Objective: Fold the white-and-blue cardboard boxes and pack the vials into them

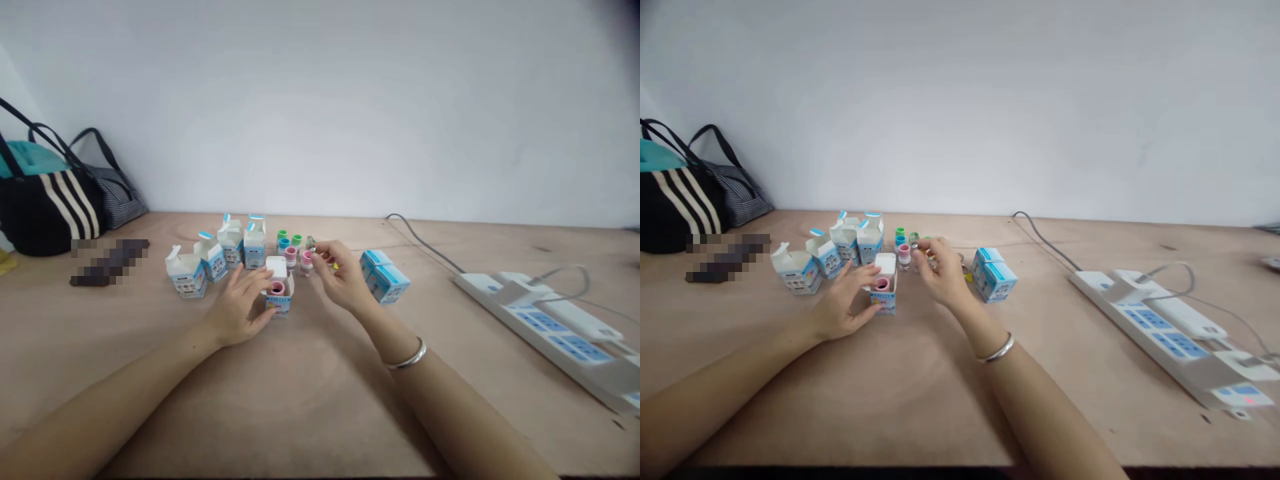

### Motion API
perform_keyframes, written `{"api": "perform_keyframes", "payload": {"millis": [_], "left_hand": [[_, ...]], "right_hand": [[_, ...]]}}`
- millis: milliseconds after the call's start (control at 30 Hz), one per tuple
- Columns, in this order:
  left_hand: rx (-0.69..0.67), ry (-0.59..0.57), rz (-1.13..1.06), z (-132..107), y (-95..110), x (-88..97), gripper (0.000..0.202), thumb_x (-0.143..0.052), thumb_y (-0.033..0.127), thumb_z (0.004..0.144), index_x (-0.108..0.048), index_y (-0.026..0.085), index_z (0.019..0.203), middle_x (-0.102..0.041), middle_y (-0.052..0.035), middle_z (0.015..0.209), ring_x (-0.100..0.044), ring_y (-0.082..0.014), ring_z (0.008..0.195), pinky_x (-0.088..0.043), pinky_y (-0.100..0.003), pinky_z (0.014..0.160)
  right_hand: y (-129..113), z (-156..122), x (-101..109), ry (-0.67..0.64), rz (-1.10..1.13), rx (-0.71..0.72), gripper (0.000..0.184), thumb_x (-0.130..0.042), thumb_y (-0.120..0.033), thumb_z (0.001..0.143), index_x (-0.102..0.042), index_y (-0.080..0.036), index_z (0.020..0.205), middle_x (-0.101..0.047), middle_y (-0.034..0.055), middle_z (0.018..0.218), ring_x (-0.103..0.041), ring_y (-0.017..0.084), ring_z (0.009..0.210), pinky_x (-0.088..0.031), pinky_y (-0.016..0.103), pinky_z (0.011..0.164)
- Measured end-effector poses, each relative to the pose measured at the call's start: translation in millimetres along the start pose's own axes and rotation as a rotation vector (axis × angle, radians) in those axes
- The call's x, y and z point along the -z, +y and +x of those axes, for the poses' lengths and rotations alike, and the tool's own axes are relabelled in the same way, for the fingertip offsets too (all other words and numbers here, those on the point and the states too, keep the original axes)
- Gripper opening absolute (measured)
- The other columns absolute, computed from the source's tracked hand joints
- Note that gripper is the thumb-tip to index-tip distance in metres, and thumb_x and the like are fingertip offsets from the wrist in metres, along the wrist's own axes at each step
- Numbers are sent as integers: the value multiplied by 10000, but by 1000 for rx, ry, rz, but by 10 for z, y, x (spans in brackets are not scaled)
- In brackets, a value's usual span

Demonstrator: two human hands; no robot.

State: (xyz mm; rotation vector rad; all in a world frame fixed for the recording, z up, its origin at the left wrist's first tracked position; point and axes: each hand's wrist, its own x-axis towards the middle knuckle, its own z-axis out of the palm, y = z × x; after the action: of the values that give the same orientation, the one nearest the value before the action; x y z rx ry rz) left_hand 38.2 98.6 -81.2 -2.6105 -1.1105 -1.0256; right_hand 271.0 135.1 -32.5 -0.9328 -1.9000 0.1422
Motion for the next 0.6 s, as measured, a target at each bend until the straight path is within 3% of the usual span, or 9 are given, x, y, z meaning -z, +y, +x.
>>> {"api": "perform_keyframes", "payload": {"millis": [67,167,433,600], "left_hand": [[-4,4,-5,2,5,1,331,-565,316,803,-507,204,1109,-556,-103,1292,-473,-262,1251,-185,-550,1128],[-12,15,-18,1,5,2,319,-562,307,802,-502,203,1098,-558,-97,1288,-470,-262,1254,-216,-548,1123],[-10,26,-35,-12,-17,-18,349,-581,316,786,-479,206,1102,-558,-103,1285,-480,-262,1246,-233,-542,1125],[1,23,-36,-15,-16,-28,361,-570,308,795,-460,206,1123,-555,-102,1290,-478,-255,1250,-220,-539,1132]], "right_hand": [[-143,-30,-66,-13,162,54,156,-507,-305,875,-601,-206,951,-637,50,853,-576,178,799,-454,318,749],[-279,-91,-168,-58,228,100,133,-558,-286,848,-612,-218,949,-659,42,881,-587,180,831,-442,332,786],[-255,-139,-192,-104,35,83,48,-629,-235,772,-616,-197,798,-667,39,800,-575,194,787,-412,344,768],[-248,-145,-173,-178,-24,112,55,-627,-231,767,-635,-203,814,-676,35,820,-578,194,820,-397,344,788]]}}
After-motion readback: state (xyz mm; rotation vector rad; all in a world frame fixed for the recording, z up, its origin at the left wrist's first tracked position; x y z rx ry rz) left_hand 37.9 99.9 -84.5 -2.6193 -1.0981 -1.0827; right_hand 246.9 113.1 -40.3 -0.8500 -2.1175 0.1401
